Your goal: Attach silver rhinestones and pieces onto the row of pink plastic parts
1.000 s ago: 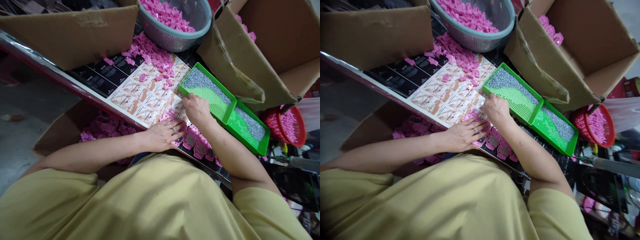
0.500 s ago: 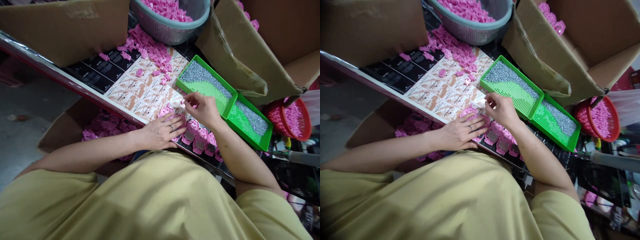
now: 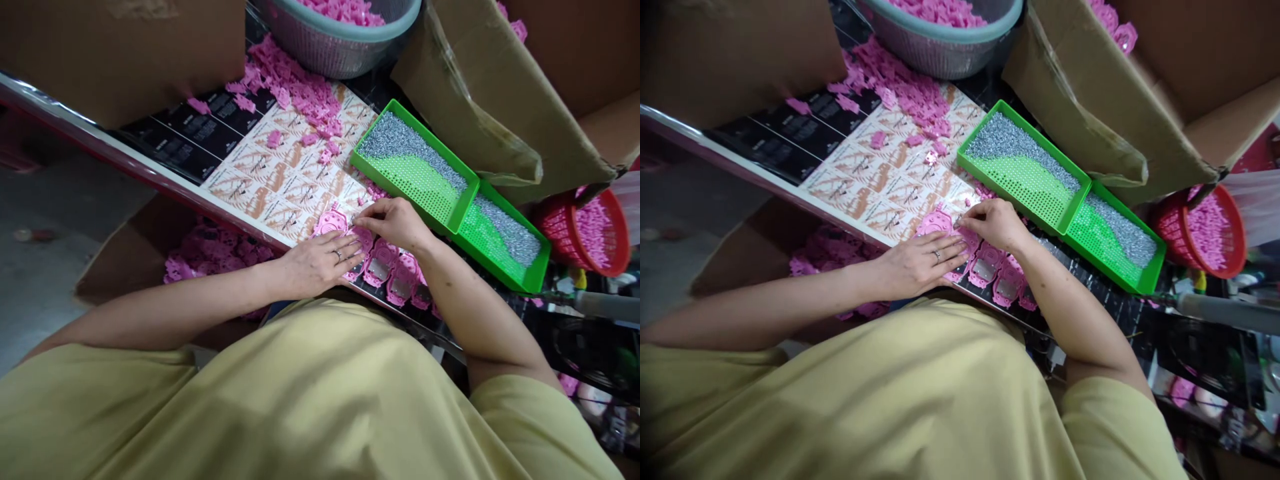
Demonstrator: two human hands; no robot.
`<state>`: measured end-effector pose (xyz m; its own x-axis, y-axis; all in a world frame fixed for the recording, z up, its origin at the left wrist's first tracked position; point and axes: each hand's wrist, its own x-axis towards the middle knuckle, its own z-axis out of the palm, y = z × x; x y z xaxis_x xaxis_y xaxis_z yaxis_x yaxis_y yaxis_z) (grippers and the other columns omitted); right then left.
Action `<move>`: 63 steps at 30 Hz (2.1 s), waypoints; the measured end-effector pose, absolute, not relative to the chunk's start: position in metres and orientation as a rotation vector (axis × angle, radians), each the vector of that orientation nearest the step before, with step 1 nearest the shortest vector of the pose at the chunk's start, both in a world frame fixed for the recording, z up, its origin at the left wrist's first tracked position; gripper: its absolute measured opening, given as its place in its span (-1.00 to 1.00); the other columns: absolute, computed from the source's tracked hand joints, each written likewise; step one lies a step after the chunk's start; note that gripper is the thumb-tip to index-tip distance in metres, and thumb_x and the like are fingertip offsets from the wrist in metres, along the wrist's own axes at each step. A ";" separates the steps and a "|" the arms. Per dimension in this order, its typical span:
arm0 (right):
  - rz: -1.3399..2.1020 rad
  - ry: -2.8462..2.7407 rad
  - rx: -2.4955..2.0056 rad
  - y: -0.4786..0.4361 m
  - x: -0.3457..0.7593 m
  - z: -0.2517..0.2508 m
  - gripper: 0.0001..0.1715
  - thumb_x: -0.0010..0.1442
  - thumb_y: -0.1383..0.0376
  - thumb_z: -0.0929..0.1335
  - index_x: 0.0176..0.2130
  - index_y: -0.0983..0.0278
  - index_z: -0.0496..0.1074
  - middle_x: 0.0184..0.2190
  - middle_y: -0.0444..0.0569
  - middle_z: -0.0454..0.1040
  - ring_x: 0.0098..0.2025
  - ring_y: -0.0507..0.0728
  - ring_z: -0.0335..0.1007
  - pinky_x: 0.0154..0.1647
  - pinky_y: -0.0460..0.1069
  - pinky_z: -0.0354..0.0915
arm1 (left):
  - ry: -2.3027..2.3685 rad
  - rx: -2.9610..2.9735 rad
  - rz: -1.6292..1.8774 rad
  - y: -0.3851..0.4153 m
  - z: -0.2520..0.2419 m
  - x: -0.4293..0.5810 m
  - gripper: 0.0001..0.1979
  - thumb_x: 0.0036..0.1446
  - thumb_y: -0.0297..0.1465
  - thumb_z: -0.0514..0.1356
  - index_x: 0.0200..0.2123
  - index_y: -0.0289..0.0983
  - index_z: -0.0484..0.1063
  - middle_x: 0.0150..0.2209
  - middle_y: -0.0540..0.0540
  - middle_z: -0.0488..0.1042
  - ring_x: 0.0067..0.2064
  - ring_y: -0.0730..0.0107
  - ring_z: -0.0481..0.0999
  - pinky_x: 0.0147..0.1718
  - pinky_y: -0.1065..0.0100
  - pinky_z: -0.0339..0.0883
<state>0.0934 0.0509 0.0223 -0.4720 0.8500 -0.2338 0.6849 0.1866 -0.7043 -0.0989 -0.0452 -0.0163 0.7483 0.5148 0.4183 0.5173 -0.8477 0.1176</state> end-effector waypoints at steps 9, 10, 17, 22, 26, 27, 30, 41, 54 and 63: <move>0.890 -2.324 -1.584 0.043 0.084 0.027 -0.61 0.00 0.28 0.51 -0.17 0.34 0.43 -0.52 -0.18 0.41 -0.49 -0.01 0.26 -0.39 -0.05 0.20 | -0.889 -2.946 -0.691 -0.045 -0.014 -0.099 -0.59 0.30 -0.24 0.10 0.07 -0.41 0.43 0.08 -0.27 0.47 0.13 0.13 0.44 0.12 0.13 0.31; 0.879 -2.314 -1.606 0.043 0.085 0.028 -0.57 -0.02 0.26 0.53 -0.17 0.34 0.41 -0.53 -0.19 0.38 -0.50 -0.01 0.24 -0.41 -0.06 0.18 | -0.891 -2.945 -0.696 -0.045 -0.014 -0.099 -0.59 0.30 -0.24 0.11 0.07 -0.40 0.43 0.08 -0.26 0.47 0.13 0.13 0.44 0.12 0.13 0.31; 0.453 -2.540 -1.587 0.058 0.083 0.042 -0.81 0.20 0.25 0.38 -0.28 0.33 0.54 -0.32 0.05 0.53 -0.33 0.12 0.39 -0.25 0.03 0.24 | -0.897 -2.962 -0.690 -0.045 -0.012 -0.098 -0.58 0.30 -0.25 0.10 0.08 -0.42 0.41 0.08 -0.27 0.47 0.13 0.13 0.43 0.18 0.08 0.22; 0.241 -2.698 -1.609 0.060 0.068 0.040 -0.80 0.20 0.33 0.31 -0.28 0.33 0.53 -0.26 0.10 0.51 -0.27 0.18 0.41 -0.30 0.04 0.24 | -0.930 -2.985 -0.621 -0.045 -0.005 -0.100 -0.59 0.29 -0.26 0.11 0.07 -0.42 0.41 0.07 -0.26 0.48 0.14 0.13 0.43 0.21 0.05 0.17; 0.487 -2.436 -1.459 0.051 0.084 0.045 -0.85 0.18 0.35 0.32 -0.26 0.33 0.49 -0.37 0.00 0.53 -0.36 0.06 0.41 -0.29 -0.01 0.28 | -0.911 -2.988 -0.635 -0.047 0.001 -0.092 -0.55 0.28 -0.20 0.12 0.08 -0.40 0.40 0.08 -0.26 0.47 0.17 0.08 0.39 0.24 -0.04 0.10; 0.596 -2.340 -1.432 0.048 0.093 0.047 -0.86 0.17 0.33 0.33 -0.27 0.33 0.48 -0.40 -0.03 0.54 -0.39 0.04 0.41 -0.31 -0.03 0.29 | -0.893 -2.985 -0.652 -0.048 0.002 -0.087 -0.56 0.28 -0.21 0.12 0.08 -0.40 0.40 0.08 -0.26 0.47 0.17 0.07 0.39 0.23 -0.05 0.11; 0.947 -2.104 -1.405 0.038 0.123 0.048 -0.82 0.11 0.23 0.39 -0.32 0.31 0.49 -0.46 -0.08 0.53 -0.43 0.02 0.40 -0.36 -0.05 0.30 | -0.830 -2.987 -0.676 -0.049 0.002 -0.070 -0.56 0.26 -0.24 0.15 0.09 -0.41 0.40 0.10 -0.29 0.45 0.18 0.06 0.38 0.21 -0.06 0.15; 1.271 -1.933 -1.598 0.032 0.149 0.020 -0.42 -0.05 -0.15 0.43 -0.41 0.33 0.55 -0.62 -0.14 0.40 -0.57 -0.03 0.18 -0.52 -0.06 0.10 | -0.755 -2.945 -0.626 -0.047 -0.006 -0.054 -0.70 0.28 -0.39 0.11 0.00 -0.46 0.44 0.01 -0.29 0.52 0.07 0.20 0.49 0.29 -0.06 0.01; 0.759 -2.320 -1.564 0.025 0.133 0.014 -0.84 0.12 0.27 0.44 -0.33 0.32 0.42 -0.45 -0.10 0.43 -0.40 0.03 0.29 -0.31 -0.05 0.18 | -0.768 -2.991 -0.513 -0.047 -0.004 -0.054 -0.69 0.29 -0.47 0.07 0.04 -0.44 0.42 0.03 -0.30 0.50 0.10 0.19 0.46 0.27 -0.05 0.04; 0.362 -2.586 -1.469 0.043 0.113 0.042 -0.77 0.28 0.27 0.29 -0.18 0.29 0.51 -0.20 0.08 0.49 -0.30 0.11 0.36 -0.30 0.01 0.21 | -0.827 -2.989 -0.596 -0.046 -0.008 -0.050 -0.68 0.28 -0.37 0.12 0.03 -0.41 0.43 0.00 -0.26 0.53 0.07 0.21 0.46 0.27 -0.06 0.05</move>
